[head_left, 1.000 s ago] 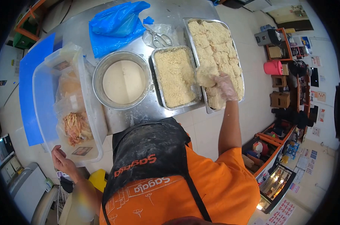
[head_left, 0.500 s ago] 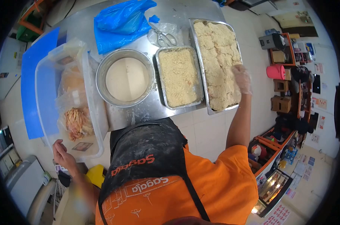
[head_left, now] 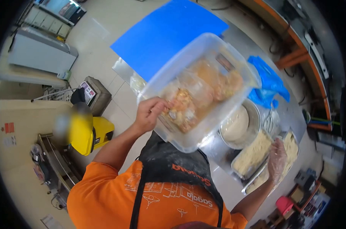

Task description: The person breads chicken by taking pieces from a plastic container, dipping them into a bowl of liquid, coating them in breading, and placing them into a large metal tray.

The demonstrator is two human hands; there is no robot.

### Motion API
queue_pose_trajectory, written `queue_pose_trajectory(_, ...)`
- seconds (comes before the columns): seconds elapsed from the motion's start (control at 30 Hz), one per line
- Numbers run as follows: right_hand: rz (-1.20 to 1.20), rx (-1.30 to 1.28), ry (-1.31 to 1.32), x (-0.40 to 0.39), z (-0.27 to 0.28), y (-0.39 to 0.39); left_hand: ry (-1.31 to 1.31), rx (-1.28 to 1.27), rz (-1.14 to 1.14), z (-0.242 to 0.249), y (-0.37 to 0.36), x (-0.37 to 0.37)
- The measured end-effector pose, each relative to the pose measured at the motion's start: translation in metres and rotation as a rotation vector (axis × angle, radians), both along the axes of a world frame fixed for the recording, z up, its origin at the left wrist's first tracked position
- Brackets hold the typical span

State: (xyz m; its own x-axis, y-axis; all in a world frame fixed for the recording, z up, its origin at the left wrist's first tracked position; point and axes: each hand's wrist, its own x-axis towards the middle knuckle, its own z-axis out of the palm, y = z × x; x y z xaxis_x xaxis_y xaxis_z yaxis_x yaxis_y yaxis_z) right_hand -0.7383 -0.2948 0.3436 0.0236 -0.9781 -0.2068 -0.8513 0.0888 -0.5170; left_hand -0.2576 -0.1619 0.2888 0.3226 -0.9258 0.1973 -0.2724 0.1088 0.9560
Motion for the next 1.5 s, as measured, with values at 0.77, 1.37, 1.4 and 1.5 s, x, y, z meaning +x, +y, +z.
queue_pose_trajectory(0.77, 0.952, 0.256, 0.196, 0.335, -0.223, -0.012, 0.283, -0.412, -0.215, -0.014, -0.023, 0.071)
queue_pose_trajectory(1.37, 0.511, 0.102, -0.089, 0.396, -0.133, 0.019, 0.315, -0.288, -0.332, -0.019, -0.028, 0.082)
queue_pose_trajectory(1.4, 0.513, 0.212, -0.074, 0.395, -0.125, 0.013, 0.322, -0.267, -0.335, -0.018, -0.027, 0.082)
queue_pose_trajectory(1.5, 0.442, 0.371, -0.177, 0.382, -0.097, 0.002, 0.345, -0.229, -0.325, -0.020, -0.025, 0.085)
